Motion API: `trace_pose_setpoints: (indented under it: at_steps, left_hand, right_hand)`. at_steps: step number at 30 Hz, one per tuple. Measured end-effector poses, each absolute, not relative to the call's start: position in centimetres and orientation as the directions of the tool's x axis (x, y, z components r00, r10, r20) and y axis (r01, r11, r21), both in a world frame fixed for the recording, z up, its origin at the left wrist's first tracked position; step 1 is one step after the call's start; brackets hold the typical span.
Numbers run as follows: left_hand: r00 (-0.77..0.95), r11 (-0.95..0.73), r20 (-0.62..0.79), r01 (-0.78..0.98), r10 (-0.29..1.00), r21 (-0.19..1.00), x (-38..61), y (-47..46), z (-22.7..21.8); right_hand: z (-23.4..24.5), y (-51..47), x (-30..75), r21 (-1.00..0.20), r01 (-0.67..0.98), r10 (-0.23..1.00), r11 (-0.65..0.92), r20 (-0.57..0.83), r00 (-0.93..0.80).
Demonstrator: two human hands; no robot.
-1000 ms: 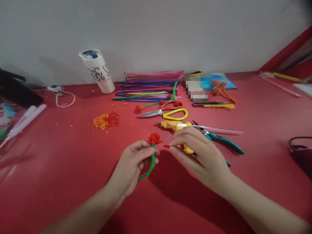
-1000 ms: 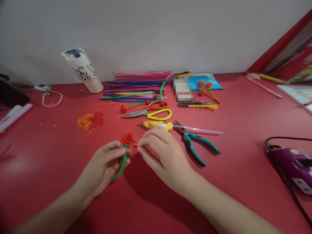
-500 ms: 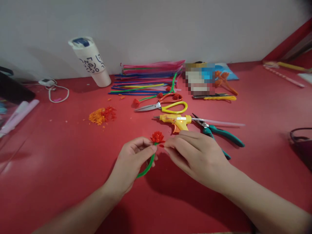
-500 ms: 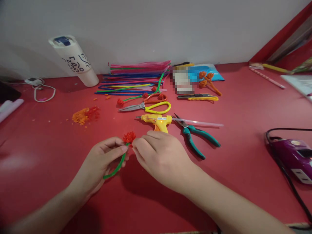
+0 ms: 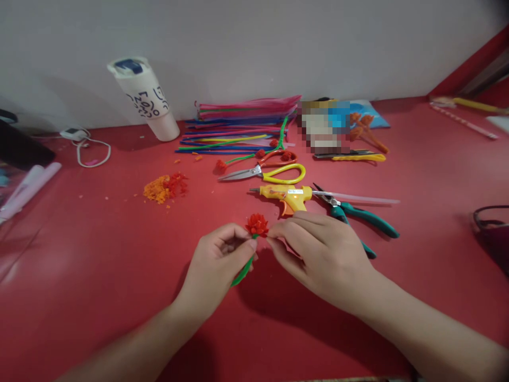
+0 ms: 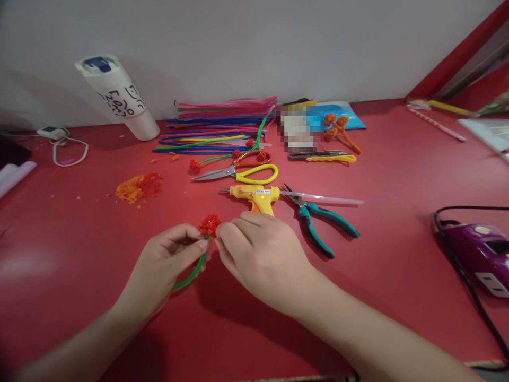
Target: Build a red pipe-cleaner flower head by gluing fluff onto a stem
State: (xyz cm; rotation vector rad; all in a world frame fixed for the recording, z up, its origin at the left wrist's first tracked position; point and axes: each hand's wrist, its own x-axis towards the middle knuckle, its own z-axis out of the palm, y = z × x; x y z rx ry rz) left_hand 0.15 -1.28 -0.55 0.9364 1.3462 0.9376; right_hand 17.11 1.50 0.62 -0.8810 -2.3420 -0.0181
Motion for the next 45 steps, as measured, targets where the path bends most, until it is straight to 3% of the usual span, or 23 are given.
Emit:
trace_pose_setpoints:
  at_steps: [11, 14, 16, 18, 20, 22, 25, 28, 45]
  left_hand:
    - [0.024, 0.208, -0.21, 0.073, 0.977, 0.975, 0.2, -1.6, -0.6]
    - [0.0, 0.089, -0.09, 0.121, 0.996, 0.989, -0.1, -1.7, -0.9]
    - [-0.018, -0.052, 0.056, 0.182, 0.998, 0.982, -0.4, -1.6, -1.2]
    - [-0.009, -0.231, 0.241, 0.254, 0.971, 0.939, -0.7, -1.4, -1.3]
    - [0.02, -0.384, 0.4, 0.329, 0.916, 0.862, -1.0, -1.3, -1.4]
    - [0.043, -0.482, 0.508, 0.391, 0.86, 0.784, -1.3, -1.3, -1.5]
    - [0.06, -0.549, 0.588, 0.445, 0.807, 0.707, -1.5, -1.3, -1.5]
    - [0.101, -0.585, 0.621, 0.478, 0.777, 0.655, -1.6, -1.4, -1.5]
    - [0.196, -0.669, 0.708, 0.561, 0.679, 0.487, -2.0, -1.2, -2.0]
  right_hand:
    - [0.2, 1.2, 17.1, -0.164, 0.61, 0.575, 0.775, 0.584, -0.573]
    - [0.5, 1.0, 17.3, -0.182, 0.595, 0.569, 0.783, 0.595, -0.567]
    - [1.1, 0.8, 17.4, -0.297, 0.566, 0.61, 0.769, 0.605, -0.512]
    - [1.7, 0.6, 17.3, -0.543, 0.517, 0.749, 0.661, 0.513, -0.418]
    - [2.0, 0.5, 17.0, -0.829, 0.406, 0.902, 0.384, 0.243, -0.358]
    - [2.0, 0.6, 16.7, -0.971, 0.241, 0.923, 0.016, -0.078, -0.377]
    - [1.5, 0.6, 16.3, -0.944, 0.027, 0.845, -0.329, -0.307, -0.437]
    - [1.1, 0.6, 16.1, -0.903, -0.075, 0.829, -0.424, -0.352, -0.435]
    - [1.0, 0.4, 16.2, -0.928, -0.094, 0.858, -0.362, -0.291, -0.424]
